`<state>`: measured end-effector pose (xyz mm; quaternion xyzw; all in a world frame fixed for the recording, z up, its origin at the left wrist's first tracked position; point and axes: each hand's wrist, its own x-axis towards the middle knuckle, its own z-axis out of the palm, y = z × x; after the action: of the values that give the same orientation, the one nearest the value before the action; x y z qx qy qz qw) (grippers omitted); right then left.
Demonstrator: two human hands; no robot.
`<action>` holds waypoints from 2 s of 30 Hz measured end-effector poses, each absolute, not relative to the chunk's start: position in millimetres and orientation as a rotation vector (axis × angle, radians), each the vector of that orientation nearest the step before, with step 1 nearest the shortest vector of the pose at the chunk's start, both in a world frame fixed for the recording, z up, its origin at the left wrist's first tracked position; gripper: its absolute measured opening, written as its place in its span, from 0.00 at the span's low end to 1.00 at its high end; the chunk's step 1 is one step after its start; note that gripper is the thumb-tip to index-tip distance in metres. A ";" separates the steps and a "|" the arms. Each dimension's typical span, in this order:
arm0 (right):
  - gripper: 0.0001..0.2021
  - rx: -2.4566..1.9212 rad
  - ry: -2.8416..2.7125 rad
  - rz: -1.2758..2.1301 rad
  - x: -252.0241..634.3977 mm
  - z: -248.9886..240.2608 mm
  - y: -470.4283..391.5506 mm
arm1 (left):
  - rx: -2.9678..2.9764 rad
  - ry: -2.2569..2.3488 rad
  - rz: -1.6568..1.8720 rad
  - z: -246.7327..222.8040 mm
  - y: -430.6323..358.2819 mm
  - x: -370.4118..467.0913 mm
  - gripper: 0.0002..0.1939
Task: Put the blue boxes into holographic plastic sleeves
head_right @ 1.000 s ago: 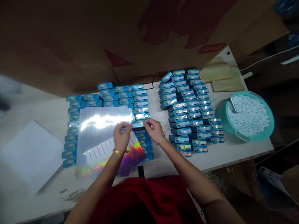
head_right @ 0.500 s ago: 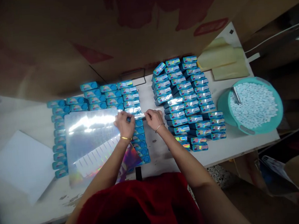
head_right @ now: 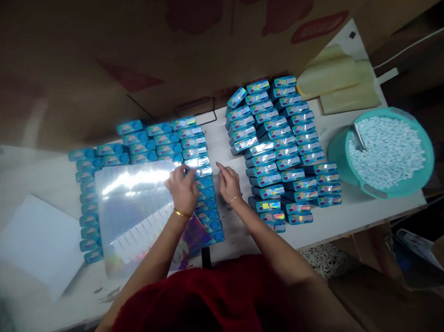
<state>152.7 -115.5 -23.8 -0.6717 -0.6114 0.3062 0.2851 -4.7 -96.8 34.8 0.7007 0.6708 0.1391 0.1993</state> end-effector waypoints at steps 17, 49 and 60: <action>0.16 -1.721 -2.078 0.827 100.2 51.1 -186.6 | 1.072 2.502 0.783 62.3 -273.5 -178.8 0.23; 0.34 -1.641 -1.380 0.924 50.2 164.3 -291.3 | 0.587 1.437 1.175 216.2 -337.9 -227.3 0.15; 0.22 -0.735 -2.219 0.812 -25.5 240.5 -291.3 | 1.857 1.459 0.846 302.7 -332.4 -195.1 0.11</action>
<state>-25.5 -291.3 240.5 -0.2806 -0.8473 0.3100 0.3274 -195.1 -332.4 302.7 0.7034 0.5529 0.3205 0.3111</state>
